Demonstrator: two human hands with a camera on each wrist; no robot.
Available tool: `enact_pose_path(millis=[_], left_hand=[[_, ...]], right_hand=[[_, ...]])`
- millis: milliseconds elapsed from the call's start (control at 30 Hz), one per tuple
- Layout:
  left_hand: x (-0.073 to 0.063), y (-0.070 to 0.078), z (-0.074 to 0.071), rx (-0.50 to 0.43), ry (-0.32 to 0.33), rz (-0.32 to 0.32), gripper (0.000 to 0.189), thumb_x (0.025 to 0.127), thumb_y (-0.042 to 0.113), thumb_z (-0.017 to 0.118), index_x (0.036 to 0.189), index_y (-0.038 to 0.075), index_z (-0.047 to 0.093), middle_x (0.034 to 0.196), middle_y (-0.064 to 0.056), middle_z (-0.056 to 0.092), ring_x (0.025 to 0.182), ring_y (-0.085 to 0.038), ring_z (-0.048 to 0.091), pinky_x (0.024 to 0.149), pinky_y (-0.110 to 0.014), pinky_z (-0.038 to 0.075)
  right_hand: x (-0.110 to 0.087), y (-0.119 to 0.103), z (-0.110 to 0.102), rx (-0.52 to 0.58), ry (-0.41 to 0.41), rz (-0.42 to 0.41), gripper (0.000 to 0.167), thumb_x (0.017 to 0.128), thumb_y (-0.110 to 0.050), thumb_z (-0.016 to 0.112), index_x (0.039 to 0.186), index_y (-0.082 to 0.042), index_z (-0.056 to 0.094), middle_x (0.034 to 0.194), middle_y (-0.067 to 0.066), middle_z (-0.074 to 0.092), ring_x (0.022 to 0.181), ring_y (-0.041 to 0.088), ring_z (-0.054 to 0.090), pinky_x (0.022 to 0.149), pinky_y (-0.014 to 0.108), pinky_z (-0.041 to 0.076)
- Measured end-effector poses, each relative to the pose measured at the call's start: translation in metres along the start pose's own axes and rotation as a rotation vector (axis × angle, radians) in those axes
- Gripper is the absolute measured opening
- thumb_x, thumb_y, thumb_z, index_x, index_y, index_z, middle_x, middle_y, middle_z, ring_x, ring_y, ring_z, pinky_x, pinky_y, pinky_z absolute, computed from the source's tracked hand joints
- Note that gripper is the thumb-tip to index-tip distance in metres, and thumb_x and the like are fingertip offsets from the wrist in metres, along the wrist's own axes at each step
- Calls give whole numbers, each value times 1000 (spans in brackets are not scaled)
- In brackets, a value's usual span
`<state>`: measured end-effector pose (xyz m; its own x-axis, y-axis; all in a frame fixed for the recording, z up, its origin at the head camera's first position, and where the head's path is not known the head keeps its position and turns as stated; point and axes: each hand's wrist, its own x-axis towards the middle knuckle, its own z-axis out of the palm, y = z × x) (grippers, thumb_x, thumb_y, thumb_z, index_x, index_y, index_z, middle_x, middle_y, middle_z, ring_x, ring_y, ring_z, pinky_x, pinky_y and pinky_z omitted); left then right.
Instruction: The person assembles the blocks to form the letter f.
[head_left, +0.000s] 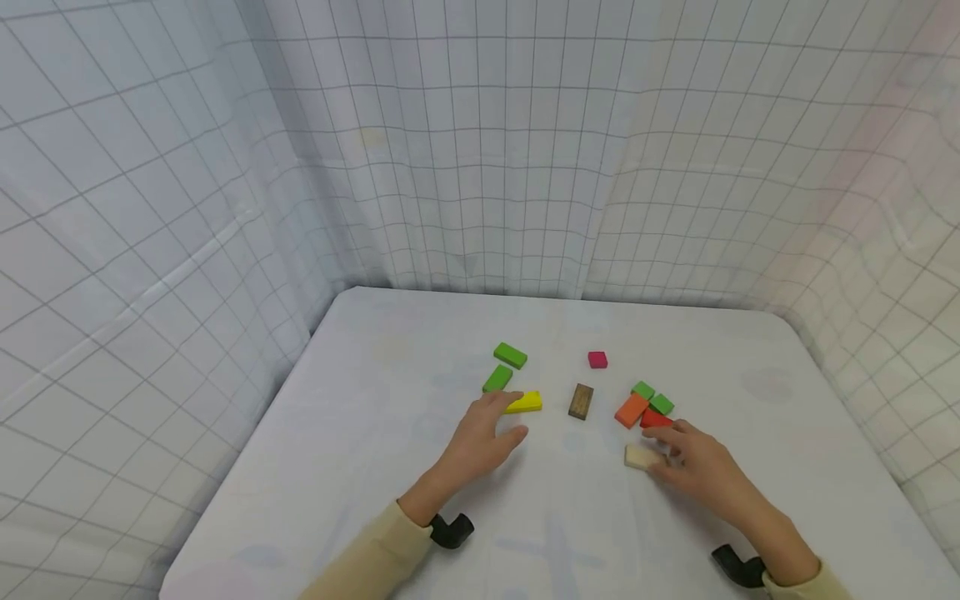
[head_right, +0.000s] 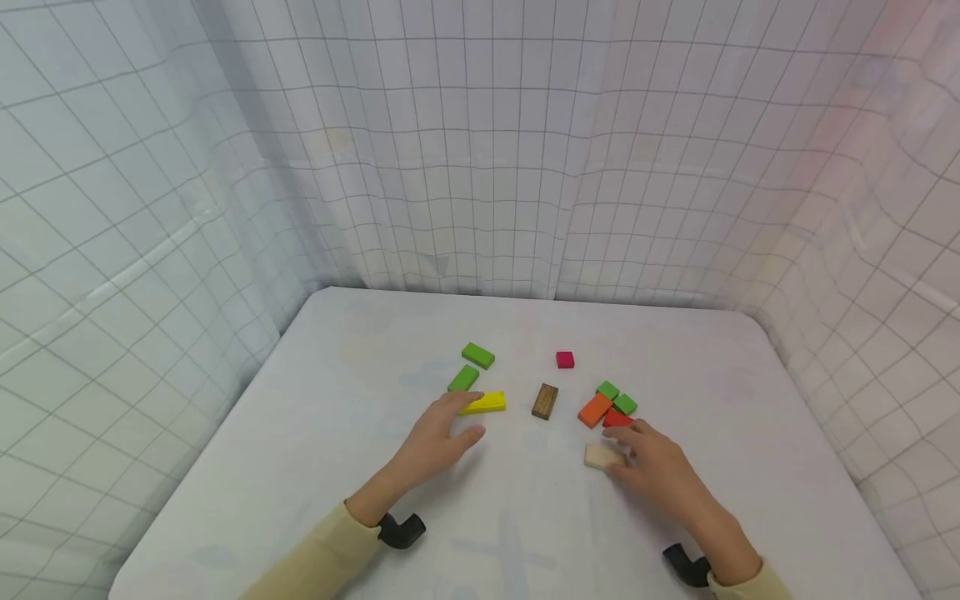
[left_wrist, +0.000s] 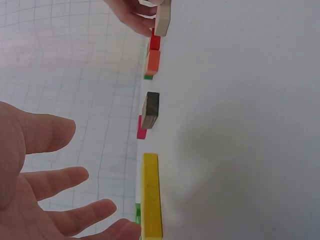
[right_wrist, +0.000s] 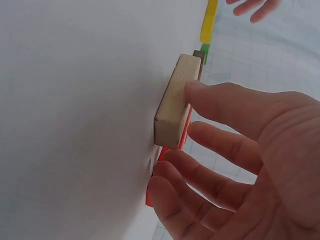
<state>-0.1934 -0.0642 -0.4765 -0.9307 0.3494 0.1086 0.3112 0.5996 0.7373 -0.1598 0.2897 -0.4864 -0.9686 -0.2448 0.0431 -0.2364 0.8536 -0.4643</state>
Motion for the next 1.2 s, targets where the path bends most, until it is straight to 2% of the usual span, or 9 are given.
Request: enact_pose_path(millis=[200,433,733,1033,1200], left_hand=[[2,2,13,-56,-31,-13,44,98,25,66,140,13,60,144,-5,54,136,-27,46,110,-49,38],[-1,1,24,-144,-88,-21,38,99,29,66,134,15,65,135,-1,61,123,-26,57,98,-47,49],[-4,4,26,-157,-114,-3,34,99,29,67,130,15,68,129,4,65,118,-25,60,95,-42,50],[-8,7,31,-163,-150,-37,31,98,29,68,127,19,70,126,6,65,112,-21,60,84,-34,51],[-7,8,32,-162,-161,-45,31,97,30,68,127,20,70,123,3,67,105,-19,61,76,-31,50]], right_hand=[[2,0,5,-12,-12,-8,36,79,-16,86,113,-15,75,89,-7,59,77,11,53,62,26,46],[3,-7,8,6,-28,-9,34,79,-13,86,111,-14,75,77,-8,54,69,10,49,59,25,42],[9,-19,19,11,5,-21,39,80,-16,86,117,-17,73,76,-11,52,68,8,50,59,23,44],[9,-40,29,77,11,-37,38,79,-13,86,115,-16,75,77,-10,52,68,7,50,58,22,46],[13,-52,34,72,25,-50,37,78,-13,87,113,-17,75,78,-9,52,69,8,51,59,21,47]])
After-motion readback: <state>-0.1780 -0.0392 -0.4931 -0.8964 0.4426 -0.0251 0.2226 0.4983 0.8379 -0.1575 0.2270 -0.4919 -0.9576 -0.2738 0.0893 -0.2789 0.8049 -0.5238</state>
